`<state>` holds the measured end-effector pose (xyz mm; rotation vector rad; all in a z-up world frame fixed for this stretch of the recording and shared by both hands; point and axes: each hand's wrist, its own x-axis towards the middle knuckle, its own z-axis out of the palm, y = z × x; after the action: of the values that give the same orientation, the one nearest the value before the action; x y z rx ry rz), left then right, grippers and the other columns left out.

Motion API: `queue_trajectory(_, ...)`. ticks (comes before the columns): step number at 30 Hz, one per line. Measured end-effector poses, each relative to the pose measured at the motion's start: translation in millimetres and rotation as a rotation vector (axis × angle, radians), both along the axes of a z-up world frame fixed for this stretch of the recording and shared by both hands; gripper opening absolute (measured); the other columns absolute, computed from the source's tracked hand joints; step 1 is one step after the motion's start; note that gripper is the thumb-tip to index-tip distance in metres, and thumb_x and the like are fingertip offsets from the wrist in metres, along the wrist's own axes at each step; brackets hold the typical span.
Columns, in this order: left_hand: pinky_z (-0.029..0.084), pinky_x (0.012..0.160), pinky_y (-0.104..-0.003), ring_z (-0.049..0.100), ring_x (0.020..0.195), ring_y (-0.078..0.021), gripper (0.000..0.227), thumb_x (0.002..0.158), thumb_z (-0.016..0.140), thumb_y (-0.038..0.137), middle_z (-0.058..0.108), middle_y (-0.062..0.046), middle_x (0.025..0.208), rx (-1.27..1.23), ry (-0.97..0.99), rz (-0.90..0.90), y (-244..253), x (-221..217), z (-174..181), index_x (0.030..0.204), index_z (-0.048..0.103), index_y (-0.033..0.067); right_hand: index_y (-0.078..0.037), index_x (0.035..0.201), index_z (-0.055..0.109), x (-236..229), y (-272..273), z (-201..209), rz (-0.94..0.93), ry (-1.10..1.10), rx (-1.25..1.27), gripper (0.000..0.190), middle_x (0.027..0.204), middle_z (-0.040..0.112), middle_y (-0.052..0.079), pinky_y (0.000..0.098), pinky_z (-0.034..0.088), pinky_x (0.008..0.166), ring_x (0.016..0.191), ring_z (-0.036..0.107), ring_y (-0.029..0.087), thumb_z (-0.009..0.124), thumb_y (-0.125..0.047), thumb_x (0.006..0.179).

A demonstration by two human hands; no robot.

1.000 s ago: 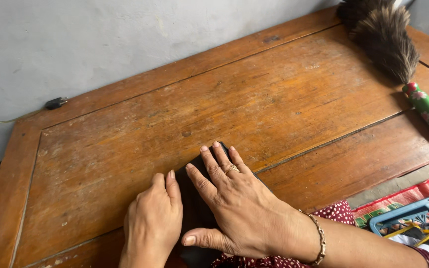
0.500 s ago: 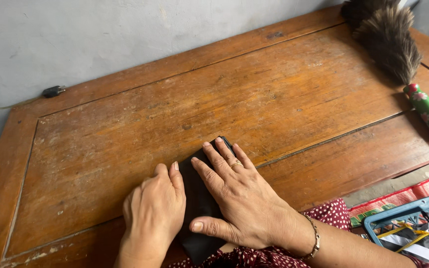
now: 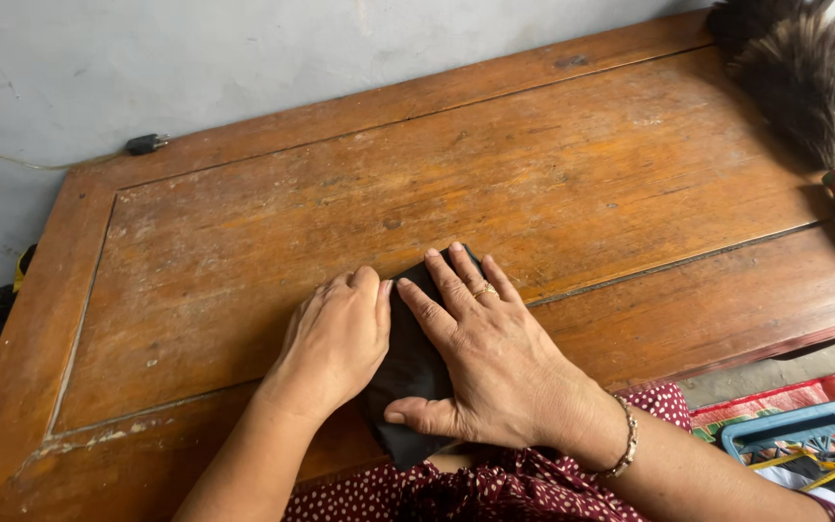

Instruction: The person folds a black garment by hand on a wooden table, smoothing it out and eventually tucking it into a black and white bag with a yellow trim.

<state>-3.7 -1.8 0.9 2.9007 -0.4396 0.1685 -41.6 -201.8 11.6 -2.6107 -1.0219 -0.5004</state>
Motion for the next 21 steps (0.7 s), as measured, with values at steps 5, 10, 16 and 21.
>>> queue_trajectory(5, 0.057, 0.062, -0.055, 0.073, 0.068, -0.0436, 0.029, 0.104, 0.043, 0.024, 0.074, -0.020, 0.077, -0.046, -0.144, 0.225, -6, -35, -2, 0.127, 0.048, 0.0074, -0.013, 0.159, 0.038, 12, -28, 5, 0.061, 0.073, -0.025, 0.119, 0.164, 0.024, 0.029, 0.0715, -0.002, 0.115, 0.152, 0.004, 0.053, 0.067, -0.089, 0.072)
queue_trajectory(10, 0.056, 0.051, -0.057, 0.066, 0.064, -0.0452, 0.044, 0.099, 0.049, 0.037, 0.052, -0.022, 0.103, -0.037, -0.130, 0.297, -24, -79, 6, 0.139, 0.050, 0.0195, -0.009, 0.154, 0.044, 15, -62, 18, 0.025, 0.205, -0.010, 0.094, 0.165, 0.028, 0.022, 0.0649, 0.004, 0.118, 0.154, 0.007, 0.048, 0.068, -0.067, 0.083)
queue_trajectory(16, 0.034, 0.109, -0.070, 0.036, 0.142, -0.0550, 0.042, 0.084, 0.063, 0.025, 0.030, -0.021, 0.150, 0.041, -0.439, 0.025, -25, -70, 16, 0.123, 0.052, 0.0122, -0.004, 0.152, 0.044, 8, -44, 47, -0.009, 0.305, 0.196, 0.059, 0.164, 0.029, 0.028, 0.0555, 0.010, 0.121, 0.154, 0.018, 0.044, 0.043, -0.039, 0.105)
queue_trajectory(21, 0.011, 0.113, -0.075, 0.009, 0.151, -0.0563, 0.086, 0.069, 0.065, 0.019, 0.017, -0.022, 0.169, 0.023, -0.297, -0.294, -16, -48, 29, 0.152, 0.044, 0.0148, -0.003, 0.161, 0.024, 4, -3, 50, 0.015, 0.216, 0.343, 0.071, 0.168, 0.016, 0.031, 0.0562, 0.005, 0.125, 0.158, 0.009, 0.048, 0.045, -0.042, 0.104)
